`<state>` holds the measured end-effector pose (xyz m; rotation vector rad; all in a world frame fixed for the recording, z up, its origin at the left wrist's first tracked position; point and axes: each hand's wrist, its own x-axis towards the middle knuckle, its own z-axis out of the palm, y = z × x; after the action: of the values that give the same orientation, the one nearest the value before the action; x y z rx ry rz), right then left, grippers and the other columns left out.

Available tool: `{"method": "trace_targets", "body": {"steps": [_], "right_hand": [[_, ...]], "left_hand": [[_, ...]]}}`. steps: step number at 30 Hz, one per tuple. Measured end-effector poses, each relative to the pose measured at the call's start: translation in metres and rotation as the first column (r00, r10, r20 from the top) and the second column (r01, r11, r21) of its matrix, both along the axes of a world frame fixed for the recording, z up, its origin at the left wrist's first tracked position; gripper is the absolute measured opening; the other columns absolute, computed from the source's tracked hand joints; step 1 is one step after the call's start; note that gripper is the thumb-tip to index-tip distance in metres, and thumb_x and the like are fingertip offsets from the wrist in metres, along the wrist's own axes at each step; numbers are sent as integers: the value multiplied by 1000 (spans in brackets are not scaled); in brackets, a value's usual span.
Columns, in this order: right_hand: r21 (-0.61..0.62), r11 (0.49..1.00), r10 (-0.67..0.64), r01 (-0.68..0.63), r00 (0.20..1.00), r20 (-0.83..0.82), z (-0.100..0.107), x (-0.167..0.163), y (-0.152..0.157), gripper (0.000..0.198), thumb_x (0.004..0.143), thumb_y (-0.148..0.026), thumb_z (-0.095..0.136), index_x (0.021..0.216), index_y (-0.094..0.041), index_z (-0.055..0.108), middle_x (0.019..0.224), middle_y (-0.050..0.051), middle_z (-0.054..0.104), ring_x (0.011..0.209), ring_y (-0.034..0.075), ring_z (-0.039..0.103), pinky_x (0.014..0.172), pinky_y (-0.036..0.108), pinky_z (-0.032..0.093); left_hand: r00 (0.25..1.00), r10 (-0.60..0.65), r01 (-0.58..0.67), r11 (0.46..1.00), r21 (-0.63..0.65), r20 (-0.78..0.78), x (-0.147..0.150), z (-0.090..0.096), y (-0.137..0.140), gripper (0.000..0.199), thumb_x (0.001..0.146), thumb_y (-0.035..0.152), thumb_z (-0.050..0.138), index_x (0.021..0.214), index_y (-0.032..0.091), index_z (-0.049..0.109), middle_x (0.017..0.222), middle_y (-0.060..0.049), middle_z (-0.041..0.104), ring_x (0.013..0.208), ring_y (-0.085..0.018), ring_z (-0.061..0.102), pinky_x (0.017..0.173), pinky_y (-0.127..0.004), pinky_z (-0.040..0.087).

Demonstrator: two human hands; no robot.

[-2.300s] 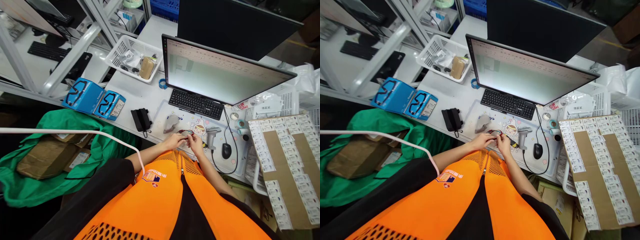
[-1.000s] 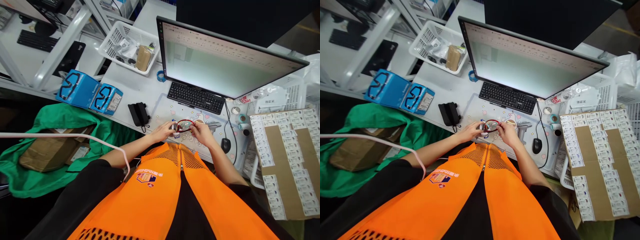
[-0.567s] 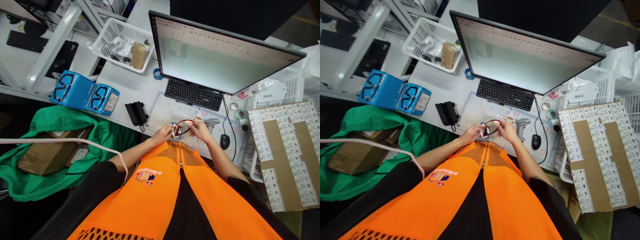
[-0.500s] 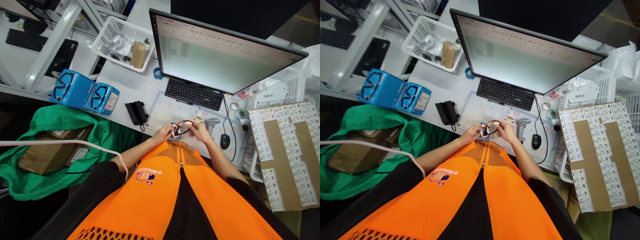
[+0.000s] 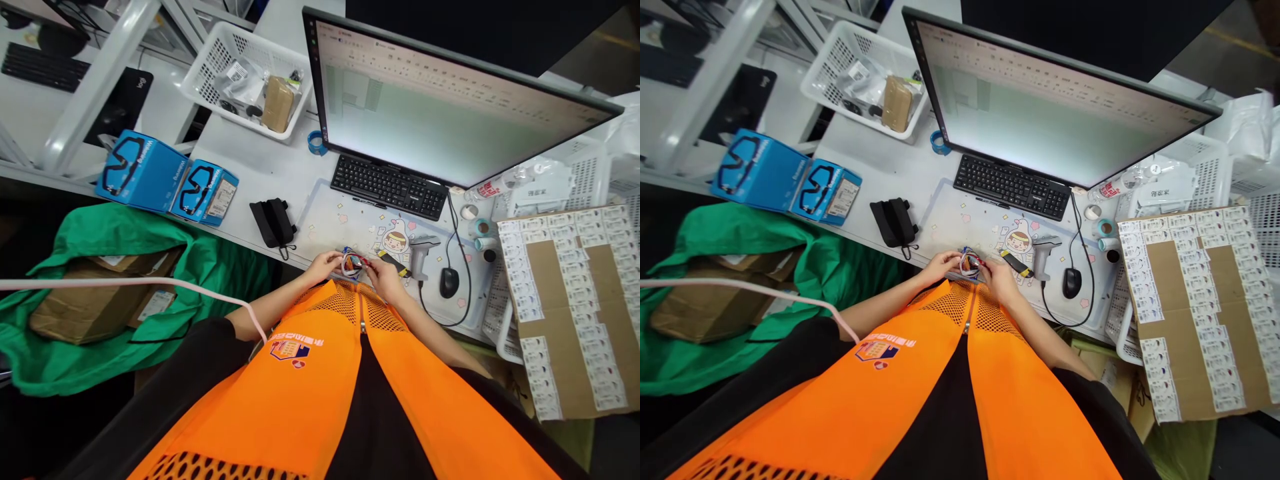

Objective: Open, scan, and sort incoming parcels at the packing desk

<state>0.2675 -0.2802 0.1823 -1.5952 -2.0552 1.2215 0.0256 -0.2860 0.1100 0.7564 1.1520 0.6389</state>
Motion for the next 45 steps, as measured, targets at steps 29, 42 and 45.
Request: {"method": "trace_targets", "body": {"steps": [29, 42, 45], "right_hand": [[-407, 861, -387, 305, 913, -134, -60, -28, -23, 36, 81, -56, 67, 78, -21, 61, 68, 1, 64, 64, 17, 58, 64, 28, 48], [-339, 916, -223, 215, 975, 14, 11, -16, 21, 11, 87, -20, 60, 76, -22, 57, 64, -1, 65, 57, 15, 58, 59, 25, 39], [-393, 888, -284, 240, 957, -57, 17, -19, 31, 7, 84, -22, 61, 78, -21, 58, 62, -1, 66, 51, 14, 57, 54, 24, 40]], "left_hand": [[966, 149, -132, 987, 91, -213, 9, -10, -18, 27, 81, 32, 82, 99, 16, 69, 93, -6, 77, 89, -19, 74, 86, -29, 58], [966, 125, -93, 985, 144, -225, -2, 48, -3, 30, 86, 34, 81, 107, 14, 74, 82, -4, 75, 68, -15, 67, 67, -25, 55], [963, 150, -121, 983, 136, -225, -3, 55, 3, 30, 84, 31, 84, 106, 13, 74, 80, -4, 75, 66, -16, 68, 65, -25, 55]]}}
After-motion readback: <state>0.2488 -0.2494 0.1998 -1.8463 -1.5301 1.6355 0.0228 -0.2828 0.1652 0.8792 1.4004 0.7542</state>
